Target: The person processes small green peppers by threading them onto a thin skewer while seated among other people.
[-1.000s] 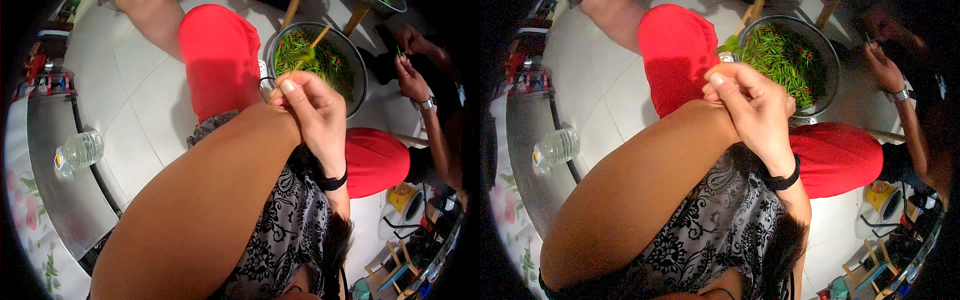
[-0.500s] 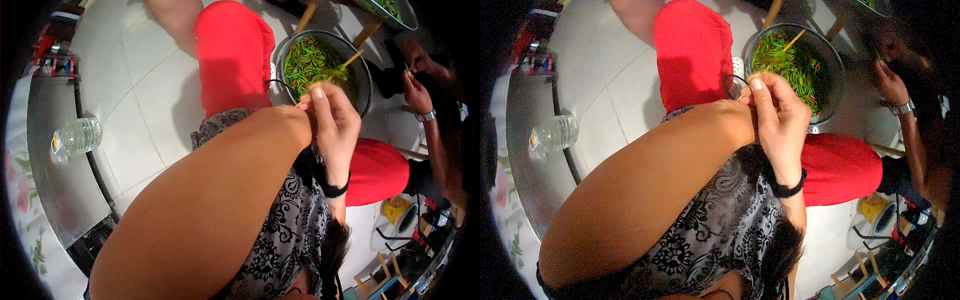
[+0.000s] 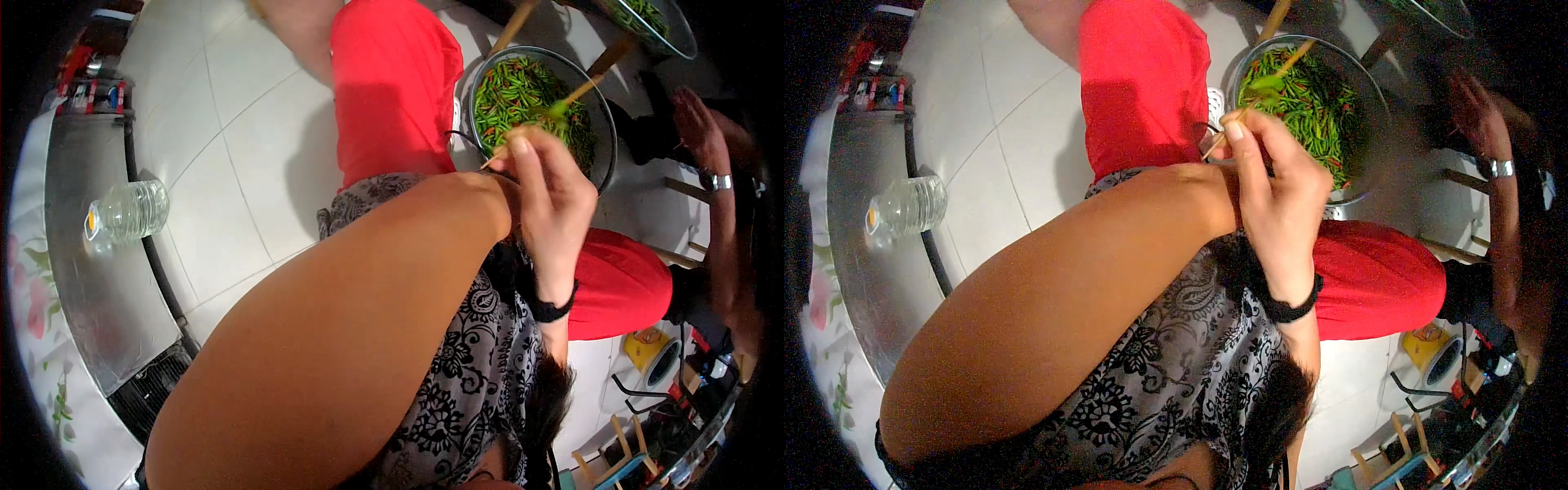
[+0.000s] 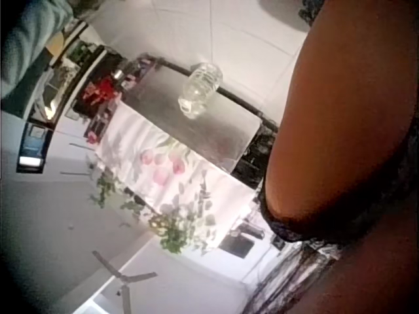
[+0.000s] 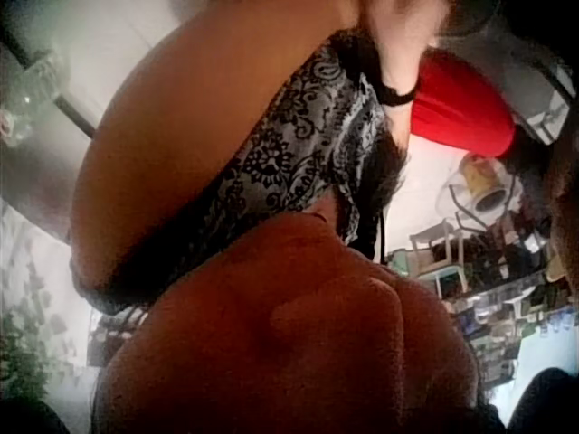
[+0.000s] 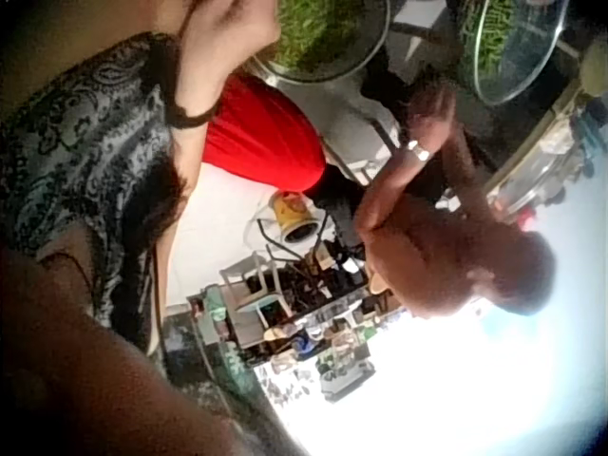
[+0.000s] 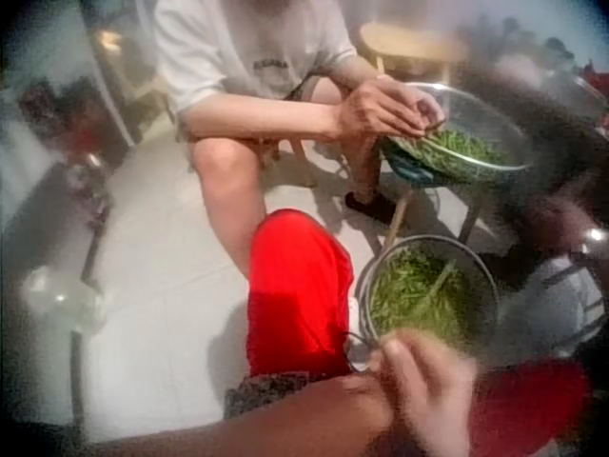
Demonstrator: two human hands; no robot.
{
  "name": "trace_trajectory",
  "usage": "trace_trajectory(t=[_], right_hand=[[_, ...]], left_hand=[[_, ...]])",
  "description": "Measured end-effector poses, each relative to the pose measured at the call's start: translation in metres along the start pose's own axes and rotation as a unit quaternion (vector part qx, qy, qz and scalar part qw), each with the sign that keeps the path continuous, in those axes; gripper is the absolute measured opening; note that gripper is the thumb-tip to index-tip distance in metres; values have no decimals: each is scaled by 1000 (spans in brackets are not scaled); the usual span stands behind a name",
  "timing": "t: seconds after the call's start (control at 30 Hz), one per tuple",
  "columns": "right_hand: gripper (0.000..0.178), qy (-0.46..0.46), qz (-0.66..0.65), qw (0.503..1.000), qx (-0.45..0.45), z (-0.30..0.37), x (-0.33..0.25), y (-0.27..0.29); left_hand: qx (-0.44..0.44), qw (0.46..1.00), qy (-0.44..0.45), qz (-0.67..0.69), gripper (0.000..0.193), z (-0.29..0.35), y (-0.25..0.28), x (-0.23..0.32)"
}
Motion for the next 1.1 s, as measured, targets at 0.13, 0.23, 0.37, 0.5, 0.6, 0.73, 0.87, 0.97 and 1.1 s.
trace_trajectory(t=[0.13, 0.23, 0.37, 0.5, 0.6, 0.73, 0.87, 0.97, 1.1], right_hand=[[14, -32, -79, 996, -36, -2, 4, -11], [15, -101, -198, 975, -31, -7, -3, -7], [18, -99, -52, 991, -72, -13, 12, -5], [18, -93, -214, 970, -62, -11, 4, -8], [18, -104, -121, 986, -47, -15, 20, -4], [19, -69, -174, 980, -66, -12, 19, 2], [18, -6, -147, 989, 3, -11, 22, 29], [18, -36, -105, 991, 81, -6, 28, 61], [16, -56, -119, 983, 128, 0, 62, 101]], left_hand=[[2, 1000, -12, 14, 20, 2, 7, 7], [-5, 1000, -11, 10, 21, -4, 5, 0], [8, 1000, -18, 25, 21, 9, 18, 2], [5, 998, 21, 56, 21, 17, 7, -32], [10, 995, 19, 95, 21, 28, 8, -40], [17, 983, 63, 175, 21, 49, 1, -84], [48, 931, 113, 343, 21, 90, 10, -135], [100, 799, 140, 576, 22, 135, 23, -180], [232, 580, 88, 776, 22, 188, 47, -228]])
Point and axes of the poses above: each hand's wrist, its own z-axis away from the middle knuckle, its own y-axis out of the back of the hand, x = y × z, the point moved 3 cm from there along -z, towards the middle knuckle, and after that the axes turned 8 degrees about -z, right-handed, at the moved point
